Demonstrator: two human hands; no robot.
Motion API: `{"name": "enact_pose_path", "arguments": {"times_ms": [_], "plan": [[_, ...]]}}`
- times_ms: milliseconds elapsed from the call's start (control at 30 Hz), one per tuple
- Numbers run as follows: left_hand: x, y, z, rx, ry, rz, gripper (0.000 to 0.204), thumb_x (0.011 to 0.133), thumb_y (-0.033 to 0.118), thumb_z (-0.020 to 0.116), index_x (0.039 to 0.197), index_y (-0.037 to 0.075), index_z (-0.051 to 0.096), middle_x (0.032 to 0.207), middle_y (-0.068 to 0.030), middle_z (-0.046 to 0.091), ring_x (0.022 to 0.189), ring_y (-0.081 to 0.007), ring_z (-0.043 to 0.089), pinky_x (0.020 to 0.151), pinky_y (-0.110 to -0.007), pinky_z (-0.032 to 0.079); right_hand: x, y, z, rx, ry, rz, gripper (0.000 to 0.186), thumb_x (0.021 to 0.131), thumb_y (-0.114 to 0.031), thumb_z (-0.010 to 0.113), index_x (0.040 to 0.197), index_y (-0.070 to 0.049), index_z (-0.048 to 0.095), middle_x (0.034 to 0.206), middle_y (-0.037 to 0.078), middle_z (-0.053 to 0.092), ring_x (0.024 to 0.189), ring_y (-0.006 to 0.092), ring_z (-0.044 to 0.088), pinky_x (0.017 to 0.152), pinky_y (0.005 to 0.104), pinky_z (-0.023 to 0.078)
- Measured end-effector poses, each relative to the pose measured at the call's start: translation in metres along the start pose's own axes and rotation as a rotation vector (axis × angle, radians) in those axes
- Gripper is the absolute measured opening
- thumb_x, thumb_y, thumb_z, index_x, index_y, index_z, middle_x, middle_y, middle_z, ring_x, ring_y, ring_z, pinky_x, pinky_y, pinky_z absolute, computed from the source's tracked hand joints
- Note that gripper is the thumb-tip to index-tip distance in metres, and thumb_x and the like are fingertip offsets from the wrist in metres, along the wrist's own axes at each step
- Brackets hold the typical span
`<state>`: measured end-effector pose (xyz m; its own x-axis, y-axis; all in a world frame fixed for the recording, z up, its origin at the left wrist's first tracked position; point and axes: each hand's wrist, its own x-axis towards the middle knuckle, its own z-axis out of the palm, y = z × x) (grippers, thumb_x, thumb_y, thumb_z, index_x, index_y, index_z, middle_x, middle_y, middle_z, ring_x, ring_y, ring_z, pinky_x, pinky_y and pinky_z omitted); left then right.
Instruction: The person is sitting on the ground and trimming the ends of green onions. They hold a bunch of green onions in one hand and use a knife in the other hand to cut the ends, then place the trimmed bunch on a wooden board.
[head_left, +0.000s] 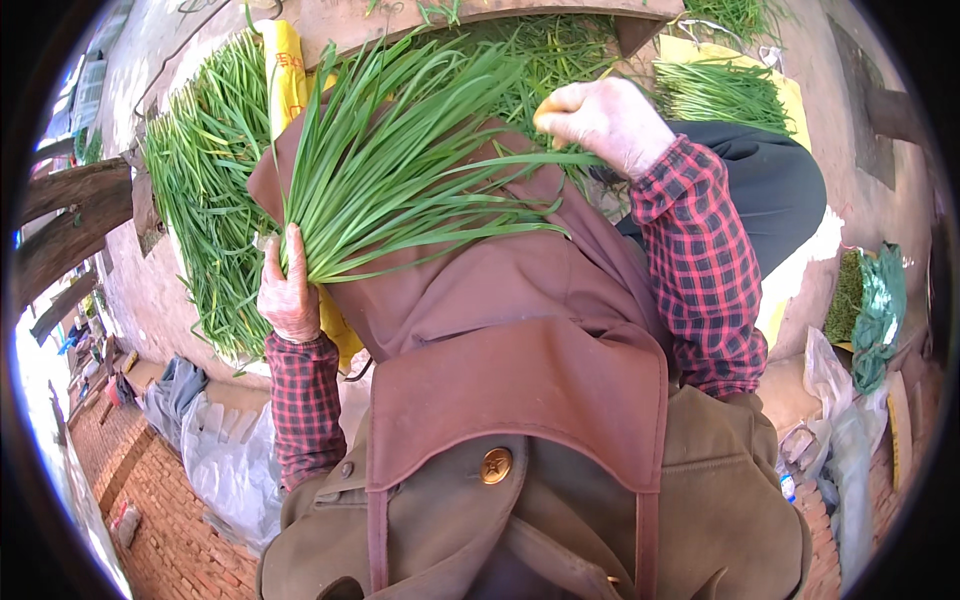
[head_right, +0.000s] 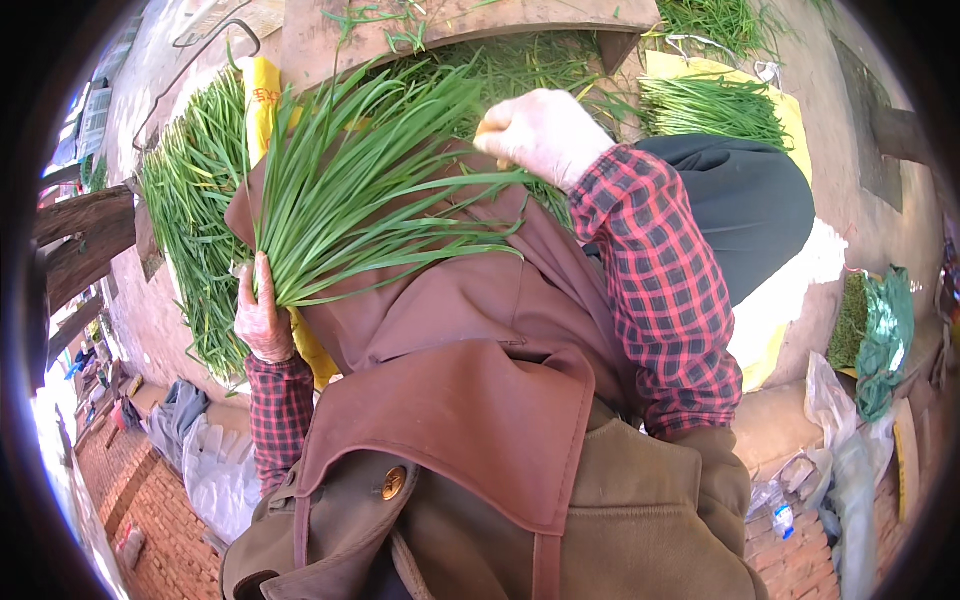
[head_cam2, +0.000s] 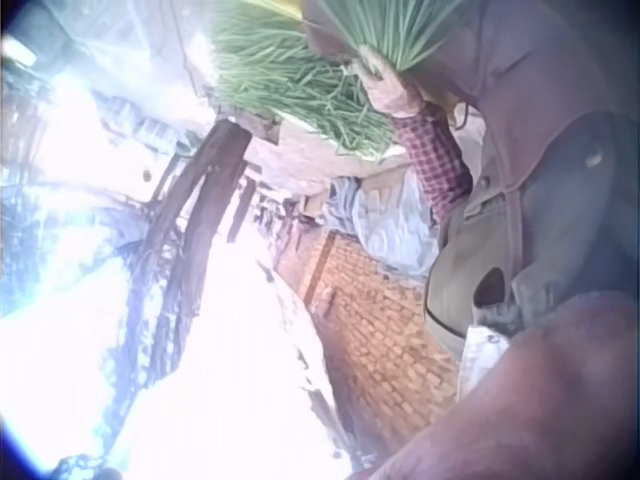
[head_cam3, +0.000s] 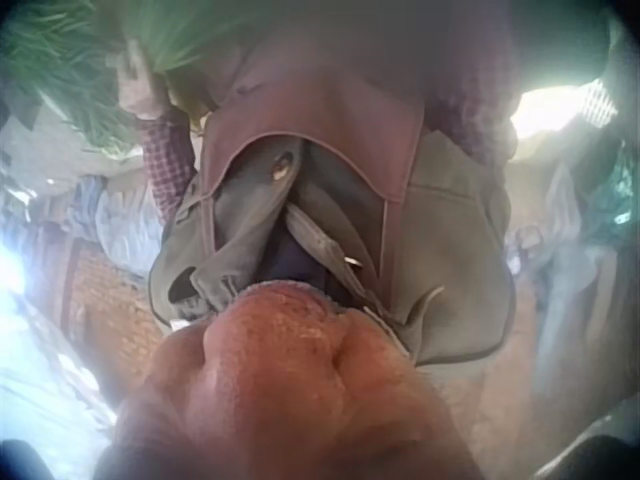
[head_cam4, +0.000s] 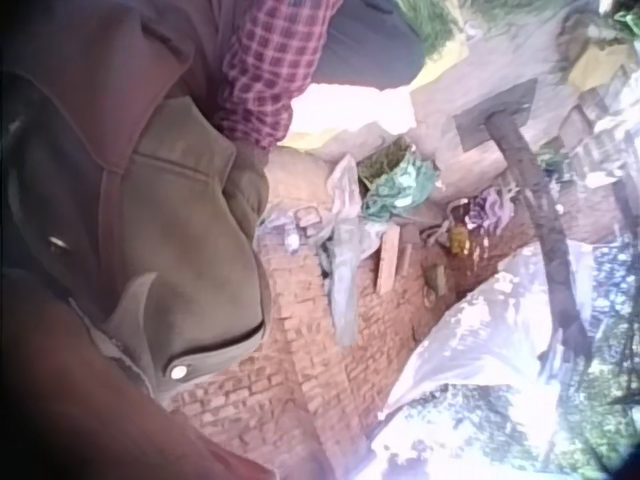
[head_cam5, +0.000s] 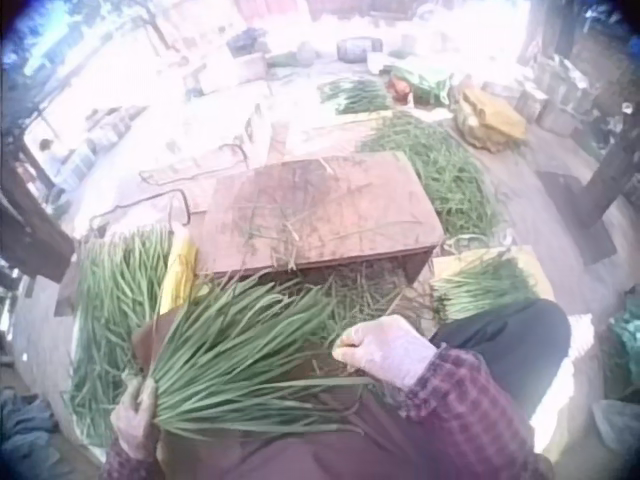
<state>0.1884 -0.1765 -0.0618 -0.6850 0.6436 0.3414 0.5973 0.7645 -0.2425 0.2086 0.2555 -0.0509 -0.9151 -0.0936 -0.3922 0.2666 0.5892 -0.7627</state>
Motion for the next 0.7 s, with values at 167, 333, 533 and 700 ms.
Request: {"name": "enact_pose_path", "arguments": {"times_ms": [167,333,533,700], "plan": [[0.003,-0.001,-0.005,0.043,0.012,0.061,0.065,0.067,-0.007,0.059,0.128,0.017,0.060,0.112,-0.0158,0.063,0.081,-0.0280,0.065,0.066,-0.035,0.055,0.007,0.015,0.014,-0.113,0.219,-0.127,0.030,0.088,-0.033,0.055,0.101,-0.009,0.070,0.081,0.007,0.070,0.078,0.0219,0.067,0.073,0.0328,0.051],[0.006,-0.008,-0.011,0.038,-0.048,0.130,0.061,0.071,0.000,0.061,0.128,0.021,0.060,0.111,-0.0149,0.061,0.081,-0.0262,0.064,0.065,-0.033,0.055,0.015,0.002,0.003,0.230,0.476,0.038,0.034,0.088,-0.037,0.056,0.104,-0.011,0.070,0.083,0.004,0.071,0.081,0.0161,0.069,0.075,0.0278,0.050],[0.008,-0.011,-0.012,0.068,-0.059,0.189,0.055,0.074,0.003,0.060,0.127,0.022,0.061,0.111,-0.0156,0.061,0.083,-0.0258,0.065,0.066,-0.032,0.055,0.033,-0.018,-0.005,0.162,0.543,-0.191,0.033,0.088,-0.037,0.059,0.104,-0.010,0.070,0.092,0.008,0.071,0.086,0.0190,0.068,0.078,0.0280,0.050],[0.012,-0.014,-0.016,0.040,-0.056,0.211,0.054,0.076,0.005,0.060,0.127,0.023,0.060,0.110,-0.0147,0.062,0.084,-0.0256,0.065,0.068,-0.032,0.055,0.078,-0.043,0.003,-0.244,0.506,-0.491,0.025,0.083,-0.025,0.059,0.103,-0.014,0.069,0.097,0.008,0.068,0.086,0.0234,0.065,0.076,0.0320,0.052]]}}
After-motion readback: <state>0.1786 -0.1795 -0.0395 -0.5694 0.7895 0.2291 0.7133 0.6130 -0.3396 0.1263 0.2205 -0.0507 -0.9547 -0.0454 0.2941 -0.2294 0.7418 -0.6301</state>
